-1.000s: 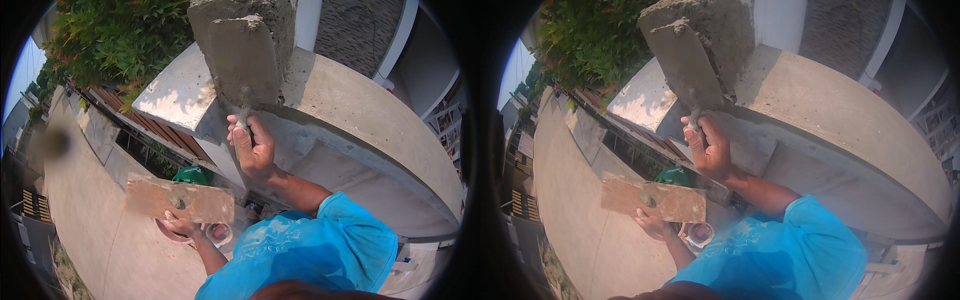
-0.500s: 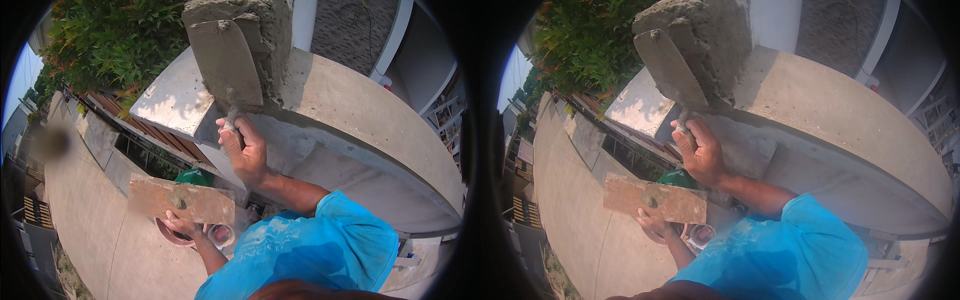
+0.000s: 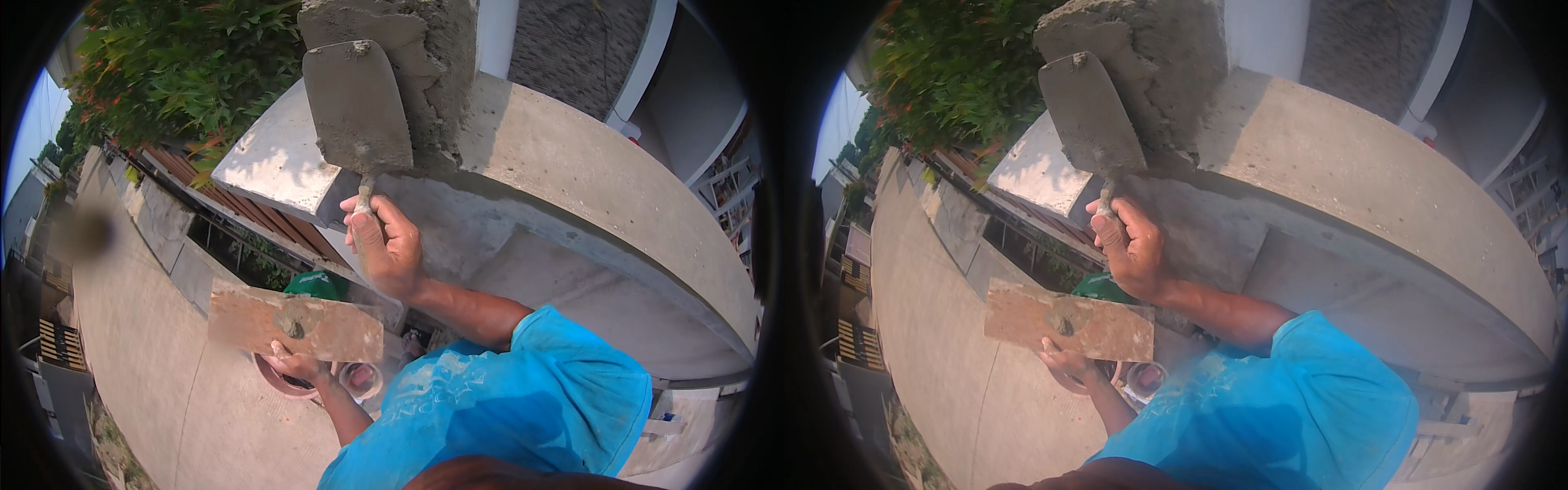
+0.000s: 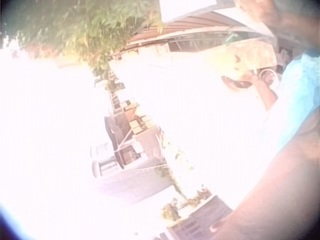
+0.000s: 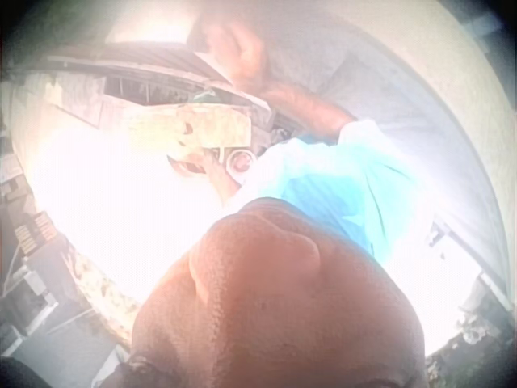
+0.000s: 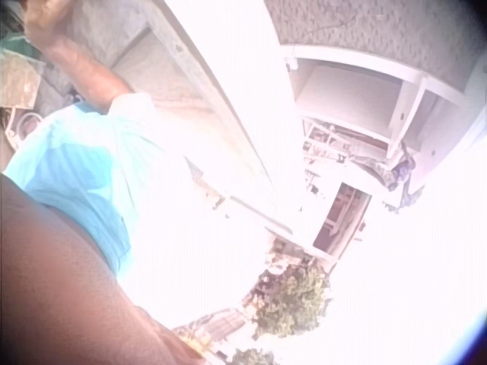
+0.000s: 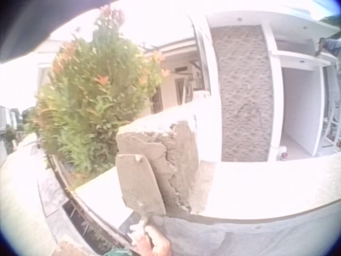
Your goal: The person scoops wet cement from a bucket using a trowel and applies it to a concrete pillar. They repeatedly smooth and level the surface with a wooden float, working on different sides of the pillar to create a uniform finish.
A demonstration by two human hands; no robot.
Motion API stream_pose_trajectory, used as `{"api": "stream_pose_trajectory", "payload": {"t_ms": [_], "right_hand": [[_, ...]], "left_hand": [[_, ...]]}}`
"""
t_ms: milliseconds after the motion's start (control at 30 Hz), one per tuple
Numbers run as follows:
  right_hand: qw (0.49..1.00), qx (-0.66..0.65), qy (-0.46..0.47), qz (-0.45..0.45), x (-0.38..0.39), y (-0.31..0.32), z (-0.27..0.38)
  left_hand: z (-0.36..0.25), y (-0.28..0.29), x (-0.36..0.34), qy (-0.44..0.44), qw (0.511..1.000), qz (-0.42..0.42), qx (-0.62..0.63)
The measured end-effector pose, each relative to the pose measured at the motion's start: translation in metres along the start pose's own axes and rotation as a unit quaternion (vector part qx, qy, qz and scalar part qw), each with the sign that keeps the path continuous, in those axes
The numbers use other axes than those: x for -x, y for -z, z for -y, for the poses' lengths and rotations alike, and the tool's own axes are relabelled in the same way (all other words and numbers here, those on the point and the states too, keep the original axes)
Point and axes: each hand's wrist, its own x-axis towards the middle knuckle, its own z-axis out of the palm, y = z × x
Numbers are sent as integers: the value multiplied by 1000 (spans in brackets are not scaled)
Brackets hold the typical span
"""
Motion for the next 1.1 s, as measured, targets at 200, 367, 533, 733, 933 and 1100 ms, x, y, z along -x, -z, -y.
{"api": "stream_pose_trajectory", "payload": {"t_ms": [200,367,533,733,933,1100], "right_hand": [[999,-18,23,-35,-10,4,-6],[990,127,55,30,21,23,5],[902,396,89,145,66,70,24],[816,511,180,201,93,74,6],[800,516,192,239,73,60,2],[801,513,184,248,71,51,-19]], "left_hand": [[-6,0,4,-16,1000,1,-13],[-27,-13,9,-19,999,-24,-40],[-49,-17,7,-71,997,34,26],[-57,-30,29,-183,982,10,-36],[-71,-58,26,-200,978,13,-61],[-60,-58,24,-228,972,44,-32]]}}
